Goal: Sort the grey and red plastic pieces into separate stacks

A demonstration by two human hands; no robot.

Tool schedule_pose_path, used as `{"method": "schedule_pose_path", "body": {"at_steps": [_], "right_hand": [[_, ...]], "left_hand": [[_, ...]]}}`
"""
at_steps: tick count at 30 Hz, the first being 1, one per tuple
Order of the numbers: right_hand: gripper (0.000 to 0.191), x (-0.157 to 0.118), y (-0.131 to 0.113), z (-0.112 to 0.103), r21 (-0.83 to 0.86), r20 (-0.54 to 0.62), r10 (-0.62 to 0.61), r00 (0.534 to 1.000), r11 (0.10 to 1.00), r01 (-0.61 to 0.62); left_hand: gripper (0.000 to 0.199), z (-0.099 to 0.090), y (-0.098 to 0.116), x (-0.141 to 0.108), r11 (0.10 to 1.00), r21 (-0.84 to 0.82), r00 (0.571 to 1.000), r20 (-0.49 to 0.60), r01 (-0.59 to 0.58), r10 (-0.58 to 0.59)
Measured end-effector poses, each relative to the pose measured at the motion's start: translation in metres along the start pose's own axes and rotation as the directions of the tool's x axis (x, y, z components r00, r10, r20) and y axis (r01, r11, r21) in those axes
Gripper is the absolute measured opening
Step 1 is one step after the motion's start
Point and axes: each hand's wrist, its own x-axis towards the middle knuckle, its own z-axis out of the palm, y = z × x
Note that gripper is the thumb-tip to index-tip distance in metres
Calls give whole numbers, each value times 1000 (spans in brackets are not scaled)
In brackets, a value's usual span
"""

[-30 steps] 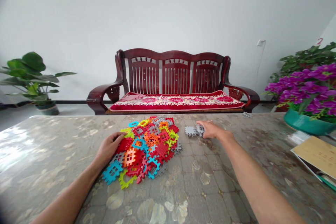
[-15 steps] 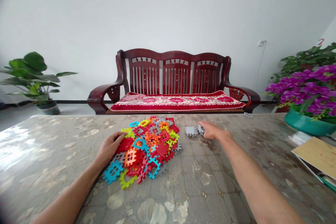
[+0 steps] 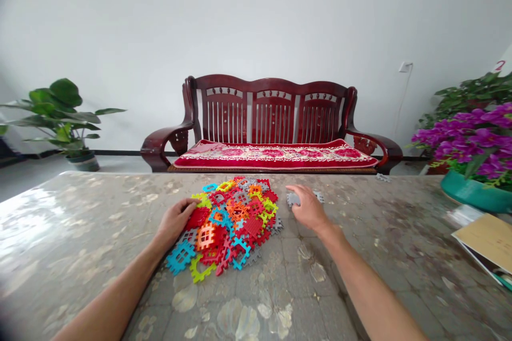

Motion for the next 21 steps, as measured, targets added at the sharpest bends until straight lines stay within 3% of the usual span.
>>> {"method": "schedule_pose_path", "body": {"at_steps": [4, 7, 15, 21], "right_hand": [[52, -22, -47, 31, 176, -106, 86, 991, 982, -66], [48, -37, -63, 46, 190, -144, 105, 984, 979, -77], [45, -48, -59, 53, 193, -182, 160, 970, 973, -124], [37, -49, -62, 53, 234, -137, 151, 979, 965, -117]], "left_hand": [[37, 0, 2, -1, 1000, -12, 1000, 1, -12, 12], [37, -1, 4, -2, 1000, -19, 1000, 3, -14, 14], [37, 0, 3, 0, 1000, -24, 1000, -9, -15, 15], [37, 1, 5, -3, 999, -37, 999, -30, 23, -25]]}}
